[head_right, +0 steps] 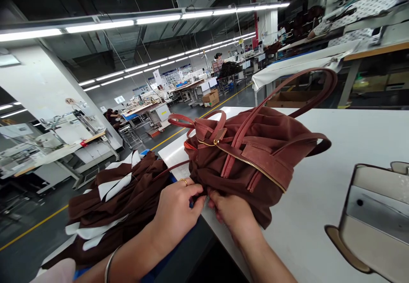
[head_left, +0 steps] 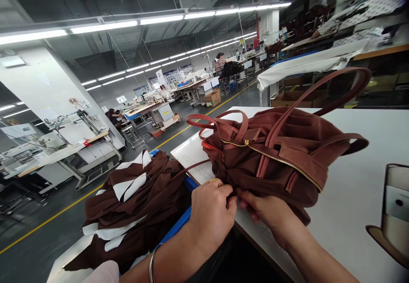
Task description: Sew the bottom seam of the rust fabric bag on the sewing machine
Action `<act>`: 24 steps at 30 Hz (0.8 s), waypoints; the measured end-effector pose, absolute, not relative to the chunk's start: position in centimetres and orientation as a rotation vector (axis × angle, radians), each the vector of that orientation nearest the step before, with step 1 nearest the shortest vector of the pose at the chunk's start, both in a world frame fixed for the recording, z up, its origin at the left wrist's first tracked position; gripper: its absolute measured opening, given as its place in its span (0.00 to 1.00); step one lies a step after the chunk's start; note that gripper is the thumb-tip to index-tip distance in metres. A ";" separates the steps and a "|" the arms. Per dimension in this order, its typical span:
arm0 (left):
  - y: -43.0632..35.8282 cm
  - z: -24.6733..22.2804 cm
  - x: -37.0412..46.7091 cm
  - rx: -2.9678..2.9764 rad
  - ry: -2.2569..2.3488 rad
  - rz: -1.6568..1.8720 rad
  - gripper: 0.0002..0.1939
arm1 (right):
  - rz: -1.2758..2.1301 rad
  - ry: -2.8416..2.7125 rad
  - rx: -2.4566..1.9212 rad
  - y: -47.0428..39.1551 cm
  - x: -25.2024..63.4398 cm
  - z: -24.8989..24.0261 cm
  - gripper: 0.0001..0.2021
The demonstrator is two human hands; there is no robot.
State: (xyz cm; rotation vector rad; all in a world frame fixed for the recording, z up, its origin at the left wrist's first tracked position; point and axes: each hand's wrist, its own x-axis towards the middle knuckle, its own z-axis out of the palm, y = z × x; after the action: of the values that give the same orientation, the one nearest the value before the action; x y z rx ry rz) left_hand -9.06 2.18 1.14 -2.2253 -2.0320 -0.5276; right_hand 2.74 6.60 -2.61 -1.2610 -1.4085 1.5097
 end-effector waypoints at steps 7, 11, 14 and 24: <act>2.2 0.4 -9.6 -2.219 -1.991 -0.603 0.09 | 1.496 -1.488 -1.406 7.1 2.7 -2.7 0.19; 2.3 0.6 -9.8 -2.227 -2.039 -0.653 0.07 | 1.530 -1.570 -1.514 7.8 2.3 -2.5 0.19; 2.5 1.0 -9.7 -2.232 -2.058 -0.678 0.05 | 1.516 -1.624 -1.532 8.1 2.1 -2.4 0.19; 2.8 0.2 -10.0 -2.283 -2.075 -0.788 0.08 | 1.373 -1.645 -1.418 7.7 2.5 -2.2 0.18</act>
State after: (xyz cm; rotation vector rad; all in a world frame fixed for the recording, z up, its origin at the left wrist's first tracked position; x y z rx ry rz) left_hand -10.00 2.76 0.25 -2.2831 -2.0746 -0.7879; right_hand 2.53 7.74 -2.25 -1.4180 -1.6448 1.3730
